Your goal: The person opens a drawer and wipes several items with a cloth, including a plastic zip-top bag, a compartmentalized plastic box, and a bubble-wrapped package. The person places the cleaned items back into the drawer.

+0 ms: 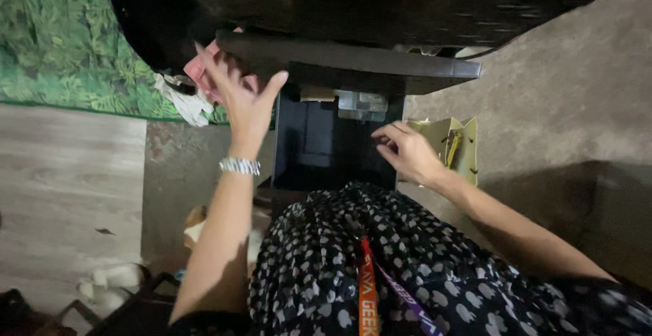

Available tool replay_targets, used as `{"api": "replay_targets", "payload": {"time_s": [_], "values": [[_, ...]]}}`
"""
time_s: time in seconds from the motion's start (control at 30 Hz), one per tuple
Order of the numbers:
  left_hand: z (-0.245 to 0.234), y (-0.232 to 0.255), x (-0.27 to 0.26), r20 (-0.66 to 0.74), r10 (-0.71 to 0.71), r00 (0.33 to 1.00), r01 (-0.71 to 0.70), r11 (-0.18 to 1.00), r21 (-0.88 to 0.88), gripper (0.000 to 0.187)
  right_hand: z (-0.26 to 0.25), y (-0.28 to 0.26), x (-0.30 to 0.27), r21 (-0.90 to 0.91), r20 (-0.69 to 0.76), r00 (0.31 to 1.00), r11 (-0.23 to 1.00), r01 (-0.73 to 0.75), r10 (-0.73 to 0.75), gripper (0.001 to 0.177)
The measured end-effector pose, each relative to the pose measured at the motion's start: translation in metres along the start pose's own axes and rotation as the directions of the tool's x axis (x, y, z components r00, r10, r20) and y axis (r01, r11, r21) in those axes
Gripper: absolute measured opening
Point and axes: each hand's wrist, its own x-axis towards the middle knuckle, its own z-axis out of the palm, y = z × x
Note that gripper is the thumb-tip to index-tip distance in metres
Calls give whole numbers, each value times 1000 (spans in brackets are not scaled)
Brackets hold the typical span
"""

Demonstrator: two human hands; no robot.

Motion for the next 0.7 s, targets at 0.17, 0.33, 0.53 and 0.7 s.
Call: {"api": "replay_targets", "payload": {"time_s": [0.17, 0.33, 0.53, 0.7], "values": [[-7, -62, -40, -164, -305, 938, 328, 934, 142, 90, 103, 86, 7, 513, 248, 764, 588, -626, 596, 24], [-14, -94, -52, -52, -564, 824, 566, 815, 126, 57, 171, 106, 22, 722, 285, 688, 323, -612, 667, 25], [-24, -6, -29, 91, -357, 930, 280, 847, 452, 33, 112, -38, 23, 464, -373, 811, 847, -258, 451, 21], [-21, 81, -1, 480, 239, 844, -502, 668, 550, 34, 1, -123, 29, -224, -697, 716, 959, -174, -33, 26]]}}
